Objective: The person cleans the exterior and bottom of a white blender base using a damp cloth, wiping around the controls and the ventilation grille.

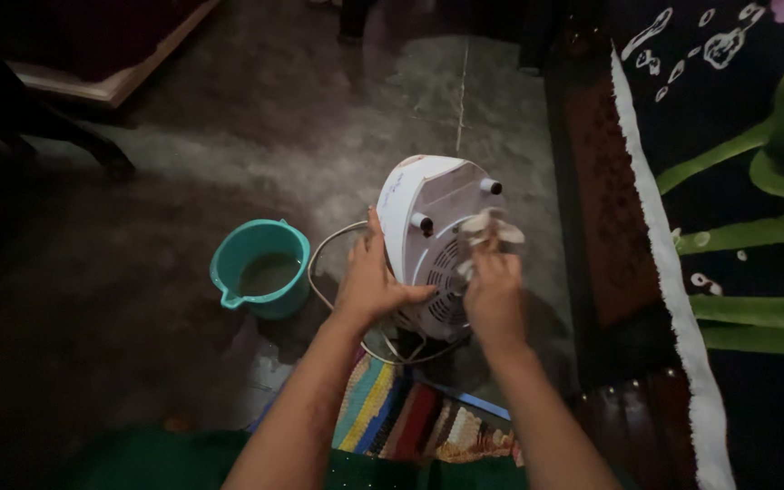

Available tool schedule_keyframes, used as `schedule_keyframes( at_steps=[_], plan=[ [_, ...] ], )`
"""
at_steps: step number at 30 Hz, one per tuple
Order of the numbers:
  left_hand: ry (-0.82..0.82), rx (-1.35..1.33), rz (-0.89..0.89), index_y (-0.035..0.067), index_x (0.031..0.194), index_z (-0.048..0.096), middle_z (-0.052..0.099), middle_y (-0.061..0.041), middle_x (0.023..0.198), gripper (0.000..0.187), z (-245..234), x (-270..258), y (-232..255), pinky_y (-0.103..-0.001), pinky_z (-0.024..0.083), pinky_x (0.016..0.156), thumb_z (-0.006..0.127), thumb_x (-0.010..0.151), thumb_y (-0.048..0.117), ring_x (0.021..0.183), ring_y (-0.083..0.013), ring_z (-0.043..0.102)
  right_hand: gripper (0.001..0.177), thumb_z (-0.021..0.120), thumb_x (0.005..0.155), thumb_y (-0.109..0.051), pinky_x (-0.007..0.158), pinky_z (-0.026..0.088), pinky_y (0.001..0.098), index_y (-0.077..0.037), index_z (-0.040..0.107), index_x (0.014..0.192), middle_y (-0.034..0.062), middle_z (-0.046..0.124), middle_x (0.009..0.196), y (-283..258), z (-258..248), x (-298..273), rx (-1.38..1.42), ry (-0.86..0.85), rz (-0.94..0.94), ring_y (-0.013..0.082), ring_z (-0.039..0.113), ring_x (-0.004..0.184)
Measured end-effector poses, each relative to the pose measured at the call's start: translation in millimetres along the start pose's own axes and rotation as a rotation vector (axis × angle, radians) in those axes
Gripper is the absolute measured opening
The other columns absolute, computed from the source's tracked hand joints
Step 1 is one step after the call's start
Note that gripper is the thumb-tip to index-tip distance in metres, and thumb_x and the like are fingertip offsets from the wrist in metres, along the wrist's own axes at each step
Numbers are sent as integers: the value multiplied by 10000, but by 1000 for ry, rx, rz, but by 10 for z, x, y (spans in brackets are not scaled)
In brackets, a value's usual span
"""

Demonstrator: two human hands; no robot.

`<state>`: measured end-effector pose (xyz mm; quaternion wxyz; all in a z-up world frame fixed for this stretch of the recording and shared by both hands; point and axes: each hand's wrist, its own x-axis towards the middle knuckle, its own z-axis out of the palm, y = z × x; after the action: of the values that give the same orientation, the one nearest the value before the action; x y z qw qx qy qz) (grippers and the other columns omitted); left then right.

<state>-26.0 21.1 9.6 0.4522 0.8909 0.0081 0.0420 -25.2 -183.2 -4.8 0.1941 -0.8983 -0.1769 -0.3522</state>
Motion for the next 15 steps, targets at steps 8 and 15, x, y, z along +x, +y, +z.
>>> schedule_keyframes(
  at_steps=[8,15],
  plan=[
    [55,25,71,55,1621,-18,384,-276,1493,1555,107,-34,-45,-464,397,1121,965,489,468,1400,-447,390,497,601,836,50,922,540,429,21,621,1332,237,645,1328,86,118,44,-3,-95,69,370,598,1043],
    [31,24,33,61,1622,-34,360,-283,1501,1569,49,-43,44,-467,395,1112,971,485,458,1414,-450,365,480,550,929,40,940,532,422,8,567,1408,206,640,1274,198,71,48,38,-71,152,393,593,1118]
  ],
)
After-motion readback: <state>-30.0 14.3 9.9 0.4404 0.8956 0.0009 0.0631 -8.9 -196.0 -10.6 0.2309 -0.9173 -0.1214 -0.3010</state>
